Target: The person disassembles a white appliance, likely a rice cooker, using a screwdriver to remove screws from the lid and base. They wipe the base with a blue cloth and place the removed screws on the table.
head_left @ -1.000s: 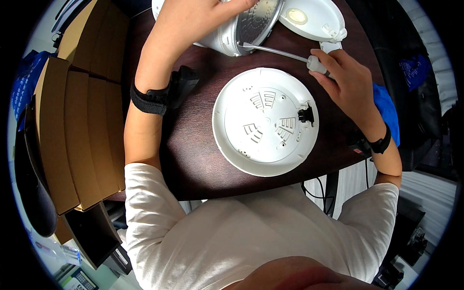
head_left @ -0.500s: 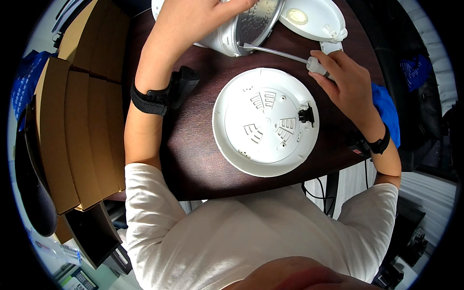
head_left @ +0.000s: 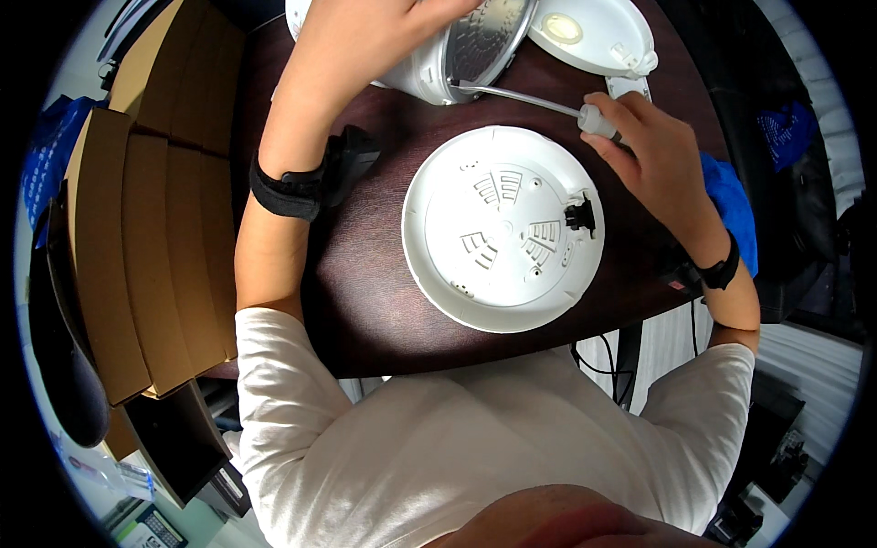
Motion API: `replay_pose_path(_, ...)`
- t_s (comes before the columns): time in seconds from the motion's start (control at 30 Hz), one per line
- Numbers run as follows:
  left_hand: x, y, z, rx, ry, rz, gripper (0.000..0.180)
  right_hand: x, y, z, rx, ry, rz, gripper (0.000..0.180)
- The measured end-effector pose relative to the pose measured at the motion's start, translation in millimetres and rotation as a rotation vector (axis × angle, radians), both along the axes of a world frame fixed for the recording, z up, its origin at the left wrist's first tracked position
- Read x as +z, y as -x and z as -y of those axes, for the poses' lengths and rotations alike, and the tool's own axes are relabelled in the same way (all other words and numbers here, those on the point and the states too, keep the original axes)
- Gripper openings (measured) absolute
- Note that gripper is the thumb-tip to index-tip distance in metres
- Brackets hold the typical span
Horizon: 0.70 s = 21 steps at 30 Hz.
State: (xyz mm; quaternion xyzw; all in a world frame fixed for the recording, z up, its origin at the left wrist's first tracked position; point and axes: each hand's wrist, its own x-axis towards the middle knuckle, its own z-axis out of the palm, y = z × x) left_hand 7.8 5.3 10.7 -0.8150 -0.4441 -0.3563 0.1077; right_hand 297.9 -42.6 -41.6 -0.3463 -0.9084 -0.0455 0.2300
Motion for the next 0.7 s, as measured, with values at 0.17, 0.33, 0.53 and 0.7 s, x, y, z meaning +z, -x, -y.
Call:
replay_pose_path(0.17, 3.3, -3.8, 8.5, 0.084, 0.045, -0.031, 0.068, -28.6, 10.4, 13.6, 0.041, 0.456, -0.326, 0.026)
replay_pose_path(0.33, -4.9, -7.2, 14.5, 0.130, 0.018, -0.007, 0.067, -16.9, 24.7, 39.6, -0.077, 1.155, -0.532, 0.023)
replay_pose_path(0.53, -7.6, -6.1, 9.6, 0.130, 0.011, -0.008, 0.068, 7.0, 42.8, 65.2, -0.142, 1.914, -0.969, 0.038)
replay_pose_path(0.7, -9.5, -0.9, 6.3, 0.122, 0.017, -0.002, 0.068, 12.0, 37.8, 63.0, -0.087, 2.176, -1.085, 0.043)
